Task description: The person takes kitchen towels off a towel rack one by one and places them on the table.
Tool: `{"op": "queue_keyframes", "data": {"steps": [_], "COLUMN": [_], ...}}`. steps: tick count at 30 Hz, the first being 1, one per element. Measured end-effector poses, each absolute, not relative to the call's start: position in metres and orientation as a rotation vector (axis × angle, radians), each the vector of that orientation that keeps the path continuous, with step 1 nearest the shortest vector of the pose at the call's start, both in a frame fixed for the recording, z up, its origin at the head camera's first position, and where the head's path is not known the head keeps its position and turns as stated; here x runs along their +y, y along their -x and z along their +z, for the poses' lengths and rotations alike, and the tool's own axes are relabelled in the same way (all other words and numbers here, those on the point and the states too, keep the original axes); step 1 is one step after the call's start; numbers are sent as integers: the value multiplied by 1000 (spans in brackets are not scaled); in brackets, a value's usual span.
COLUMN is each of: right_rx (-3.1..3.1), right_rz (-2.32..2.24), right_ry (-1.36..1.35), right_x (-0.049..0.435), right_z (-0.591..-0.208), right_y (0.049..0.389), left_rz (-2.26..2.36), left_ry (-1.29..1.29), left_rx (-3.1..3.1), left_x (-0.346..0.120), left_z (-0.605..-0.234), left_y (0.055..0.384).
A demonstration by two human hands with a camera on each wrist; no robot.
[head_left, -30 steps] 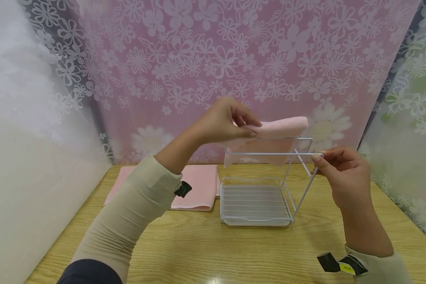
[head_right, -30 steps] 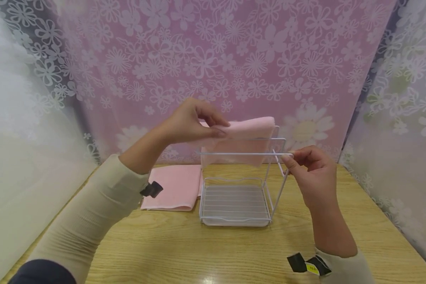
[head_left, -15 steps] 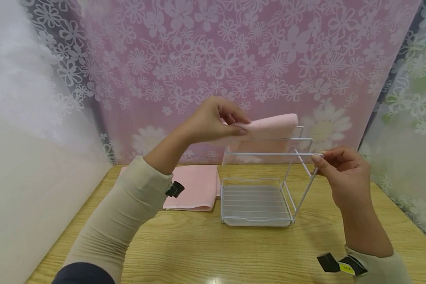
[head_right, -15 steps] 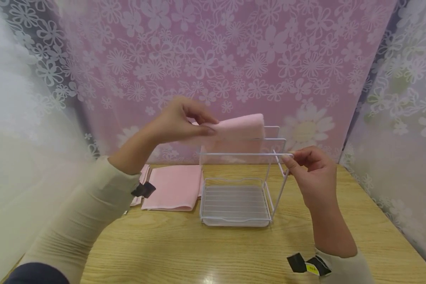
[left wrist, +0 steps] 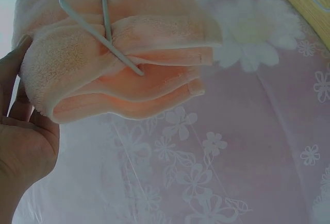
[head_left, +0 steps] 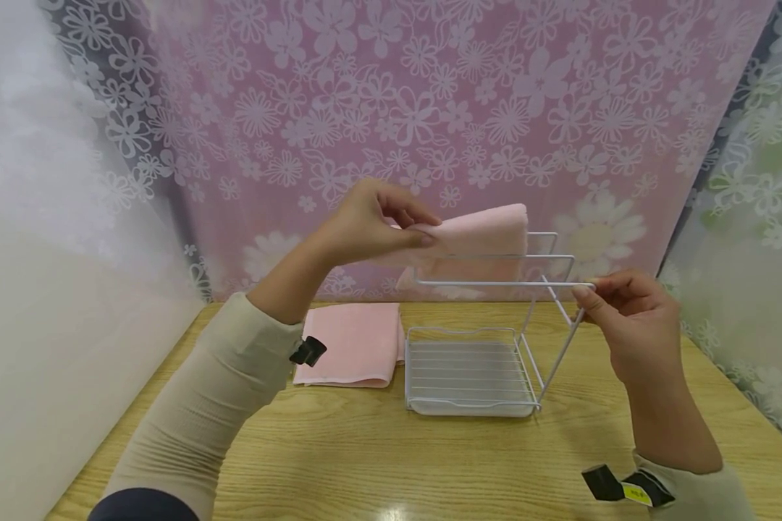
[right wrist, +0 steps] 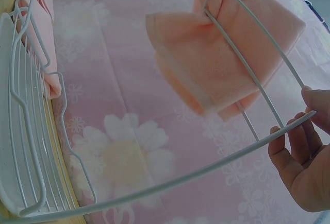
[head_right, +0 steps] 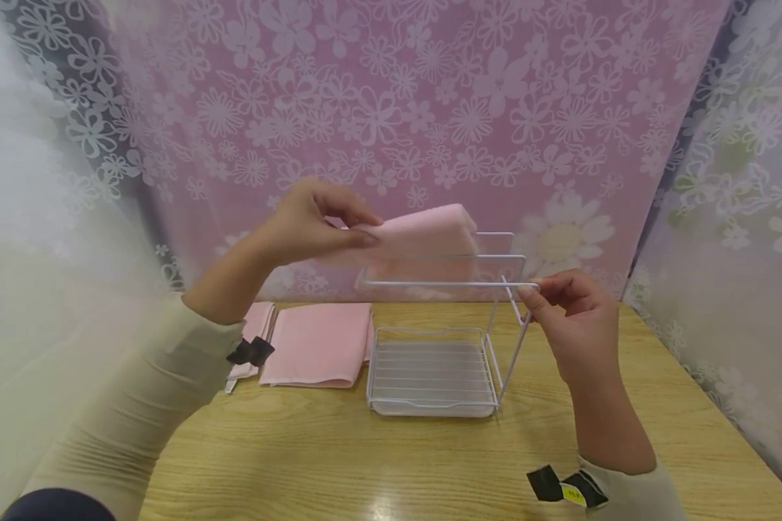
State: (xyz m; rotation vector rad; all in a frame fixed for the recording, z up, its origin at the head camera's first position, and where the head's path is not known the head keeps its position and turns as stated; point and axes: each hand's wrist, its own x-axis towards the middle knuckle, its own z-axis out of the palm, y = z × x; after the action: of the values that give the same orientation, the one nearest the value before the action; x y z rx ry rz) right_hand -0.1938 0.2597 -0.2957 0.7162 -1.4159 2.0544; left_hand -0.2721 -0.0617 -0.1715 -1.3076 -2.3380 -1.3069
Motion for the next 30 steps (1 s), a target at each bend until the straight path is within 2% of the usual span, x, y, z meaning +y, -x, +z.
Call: {"op": "queue_keyframes", "data": {"steps": [30], "right_rx": [-1446], "right_rz": [2026], "right_ry": [-679], "right_x": [259], "right_z": [-296], "right_y": [193], "left_rz": [-1505], "left_ry": [1225], "left_rx": [-2234], "left_x": [-94], "left_z": [-185], "left_y": [277]}}
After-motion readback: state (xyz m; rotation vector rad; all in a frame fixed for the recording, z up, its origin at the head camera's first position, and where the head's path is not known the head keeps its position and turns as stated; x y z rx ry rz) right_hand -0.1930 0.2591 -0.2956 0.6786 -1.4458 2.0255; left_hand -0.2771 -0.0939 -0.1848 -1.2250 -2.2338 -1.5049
